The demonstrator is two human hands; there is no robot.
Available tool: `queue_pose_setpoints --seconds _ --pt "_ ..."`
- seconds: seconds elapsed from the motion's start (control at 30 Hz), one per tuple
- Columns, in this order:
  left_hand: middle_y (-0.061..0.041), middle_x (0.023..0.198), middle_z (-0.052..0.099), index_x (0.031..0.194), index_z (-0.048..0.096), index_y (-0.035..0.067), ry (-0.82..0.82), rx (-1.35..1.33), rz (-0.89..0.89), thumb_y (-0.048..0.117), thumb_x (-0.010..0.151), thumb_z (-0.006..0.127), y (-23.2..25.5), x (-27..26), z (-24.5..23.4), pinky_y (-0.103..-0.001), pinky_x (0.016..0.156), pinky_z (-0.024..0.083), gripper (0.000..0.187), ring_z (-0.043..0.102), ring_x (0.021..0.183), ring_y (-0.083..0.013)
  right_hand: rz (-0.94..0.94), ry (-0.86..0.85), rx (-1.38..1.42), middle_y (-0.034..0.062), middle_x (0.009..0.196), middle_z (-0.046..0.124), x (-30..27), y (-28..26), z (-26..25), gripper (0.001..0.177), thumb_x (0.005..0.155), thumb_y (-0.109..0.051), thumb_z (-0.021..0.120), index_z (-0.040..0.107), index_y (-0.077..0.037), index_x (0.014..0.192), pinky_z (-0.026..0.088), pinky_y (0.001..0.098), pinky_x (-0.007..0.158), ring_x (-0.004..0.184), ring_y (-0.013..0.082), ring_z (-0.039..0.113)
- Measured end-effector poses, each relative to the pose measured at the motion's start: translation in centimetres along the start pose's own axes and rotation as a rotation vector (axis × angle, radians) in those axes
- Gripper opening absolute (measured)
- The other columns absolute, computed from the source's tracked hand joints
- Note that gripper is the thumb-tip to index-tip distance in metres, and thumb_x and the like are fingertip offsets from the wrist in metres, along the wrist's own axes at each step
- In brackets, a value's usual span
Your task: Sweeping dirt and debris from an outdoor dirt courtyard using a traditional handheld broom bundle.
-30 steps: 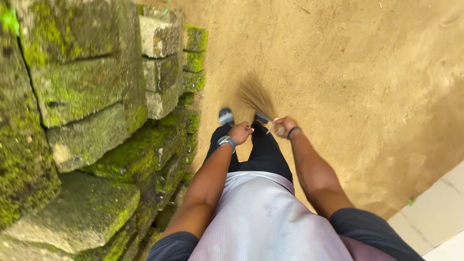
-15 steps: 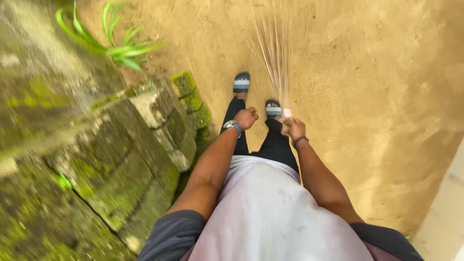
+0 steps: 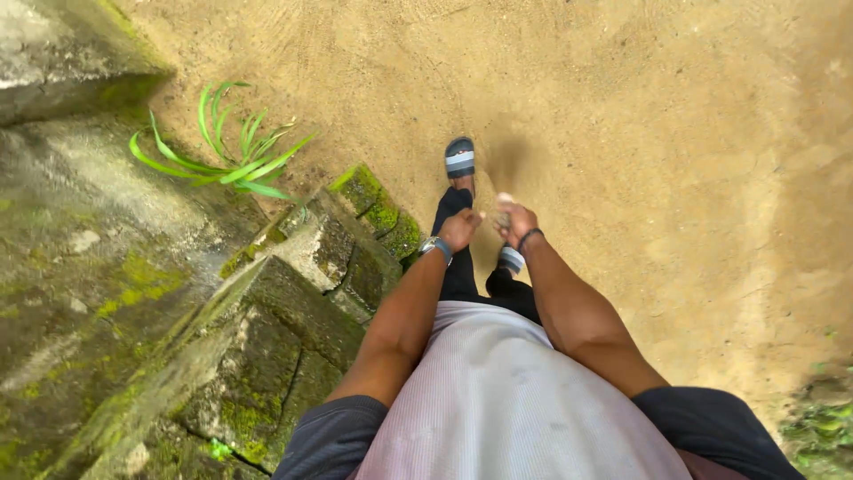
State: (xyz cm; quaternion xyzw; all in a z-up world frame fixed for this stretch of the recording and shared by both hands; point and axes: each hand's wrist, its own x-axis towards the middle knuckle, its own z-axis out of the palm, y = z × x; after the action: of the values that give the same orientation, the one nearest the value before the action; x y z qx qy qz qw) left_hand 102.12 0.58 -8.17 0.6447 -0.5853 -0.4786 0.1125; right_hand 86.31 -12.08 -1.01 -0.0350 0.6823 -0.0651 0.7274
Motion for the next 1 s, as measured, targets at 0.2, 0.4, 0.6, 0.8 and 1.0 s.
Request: queue_pose_setpoints --seconds 0.2,0.4,0.6,0.8,1.0 --pt "-0.032 0.121 0.060 0.155 0.054 0.016 0.033 -1.014 -0.536 0.047 0.110 0.055 4.7 4.4 -6.1 -0.058 0.086 0.052 0.054 0.054 0.108 -0.0540 -0.340 -0.321 -0.215 0.0045 0.080 0.065 -4.0 -7.9 5.4 0.020 0.094 -0.012 0.062 0.066 -0.001 0.110 0.041 0.0244 0.045 0.060 0.0132 0.059" --pt "-0.016 0.118 0.075 0.126 0.072 0.010 -0.209 -0.375 -0.321 0.052 0.097 0.057 7.8 4.1 -9.7 -0.038 0.097 0.053 0.053 0.072 0.111 -0.0308 -0.288 -0.047 0.012 0.0046 0.080 0.064 -9.9 -2.8 1.1 0.028 0.093 -0.017 0.066 0.064 -0.005 0.118 0.037 0.0258 0.039 0.050 0.0141 0.055" --pt "-0.017 0.120 0.072 0.124 0.070 0.010 -0.306 -0.219 -0.335 0.042 0.092 0.062 8.1 4.2 -11.0 -0.039 0.099 0.052 0.045 0.067 0.114 -0.0342 -0.065 0.355 -0.005 0.0055 0.072 0.066 -5.4 7.3 -3.8 0.023 0.093 -0.016 0.062 0.061 -0.005 0.113 0.043 0.0297 0.038 0.051 0.0178 0.062" --pt "-0.013 0.141 0.066 0.133 0.069 0.015 -0.175 0.385 0.396 0.030 0.114 0.052 -2.9 6.0 -7.2 -0.037 0.112 0.048 0.030 0.061 0.135 -0.0315 -0.094 0.077 0.168 0.0099 0.071 0.064 0.6 -2.7 -0.7 0.019 0.091 -0.015 0.070 0.066 0.000 0.103 0.043 0.0290 0.036 0.052 0.0206 0.065" --pt "-0.019 0.156 0.043 0.156 0.027 0.005 0.036 -0.674 -0.227 0.047 0.098 0.061 6.7 8.4 -14.2 -0.035 0.114 0.038 0.079 0.046 0.145 -0.0338 -0.380 -0.124 -0.023 0.0065 0.077 0.067 -4.5 -12.5 2.3 0.032 0.089 -0.013 0.066 0.065 -0.002 0.120 0.042 0.0253 0.037 0.049 0.0158 0.061"
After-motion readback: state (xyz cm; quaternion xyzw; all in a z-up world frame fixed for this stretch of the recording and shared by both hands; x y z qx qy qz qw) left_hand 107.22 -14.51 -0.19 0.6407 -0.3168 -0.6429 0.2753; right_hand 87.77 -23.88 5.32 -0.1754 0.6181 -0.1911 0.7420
